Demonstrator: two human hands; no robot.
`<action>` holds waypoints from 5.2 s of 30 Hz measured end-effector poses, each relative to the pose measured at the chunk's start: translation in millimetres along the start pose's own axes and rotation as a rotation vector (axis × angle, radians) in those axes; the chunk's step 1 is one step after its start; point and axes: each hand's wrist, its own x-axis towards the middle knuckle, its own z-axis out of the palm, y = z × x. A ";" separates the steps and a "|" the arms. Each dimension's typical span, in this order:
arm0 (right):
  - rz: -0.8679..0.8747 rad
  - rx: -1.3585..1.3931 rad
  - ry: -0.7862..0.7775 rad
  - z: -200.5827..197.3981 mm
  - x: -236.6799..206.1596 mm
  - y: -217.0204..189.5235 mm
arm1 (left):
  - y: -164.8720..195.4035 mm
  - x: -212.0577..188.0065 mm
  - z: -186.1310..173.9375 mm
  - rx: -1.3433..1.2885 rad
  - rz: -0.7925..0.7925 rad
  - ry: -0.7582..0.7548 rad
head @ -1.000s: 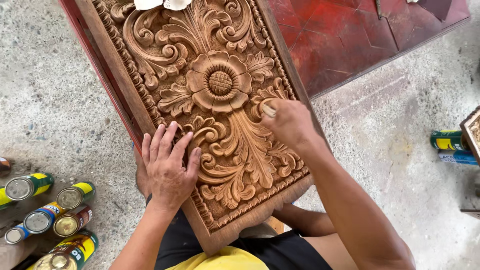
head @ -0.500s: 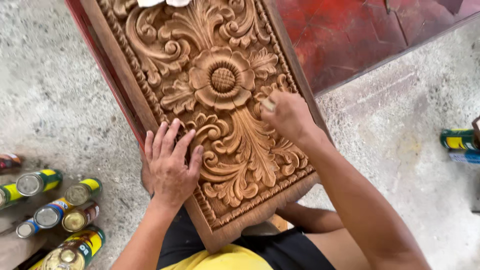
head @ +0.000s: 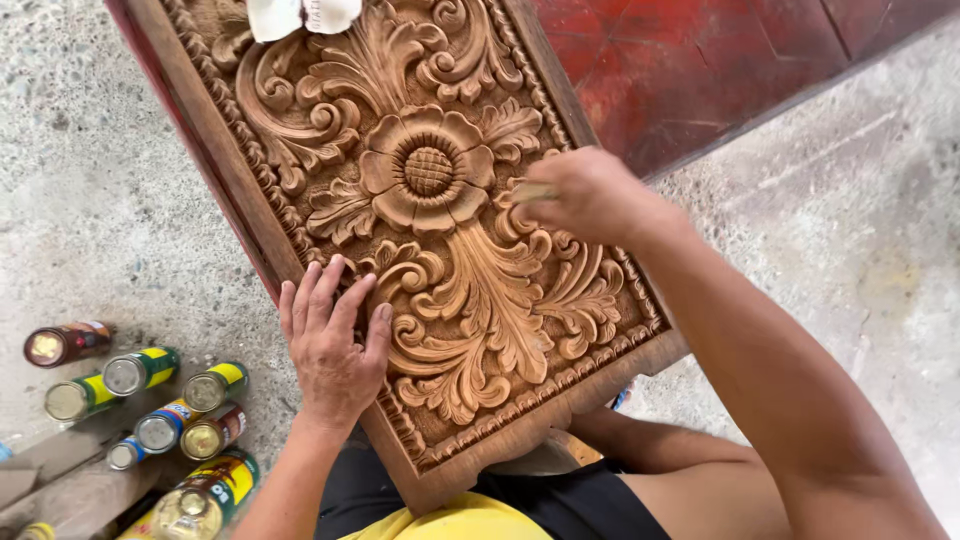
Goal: The person sits on a low stool with a carved wooden decorative panel resting across their lap and sands its recessed floral relief by hand using sandpaper, working over different areas of the carving and repositioning the panel as they go.
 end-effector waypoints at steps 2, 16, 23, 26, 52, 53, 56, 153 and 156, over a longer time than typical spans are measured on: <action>-0.171 -0.052 0.057 1.9 3.1 7.2 | 0.5 0.3 1.5 0.010 0.007 -0.004; -0.126 0.048 0.031 6.4 8.1 19.8 | 2.2 0.5 6.1 0.065 0.010 -0.016; 0.052 0.093 -0.087 -5.1 -6.2 1.1 | 2.4 0.2 5.9 0.061 -0.002 -0.022; 0.109 0.247 -0.051 5.2 -8.6 -9.7 | 2.6 -0.1 6.5 0.048 -0.002 -0.023; -0.119 0.338 0.284 61.8 -98.5 -36.2 | 105.9 -3.2 43.4 -0.981 -0.545 -0.484; -0.202 0.492 0.319 68.8 -110.1 -41.3 | 116.3 1.7 44.2 -1.151 -0.670 -0.506; -0.367 0.483 0.039 73.8 -131.4 -20.5 | 130.3 25.0 40.7 -0.848 -0.767 -0.289; 0.052 0.401 0.537 125.2 -245.4 -43.3 | 38.3 -114.9 -63.5 -0.125 0.526 -0.412; -0.006 0.314 0.576 123.6 -247.9 -46.0 | 34.2 -115.5 -68.2 -0.185 0.487 -0.378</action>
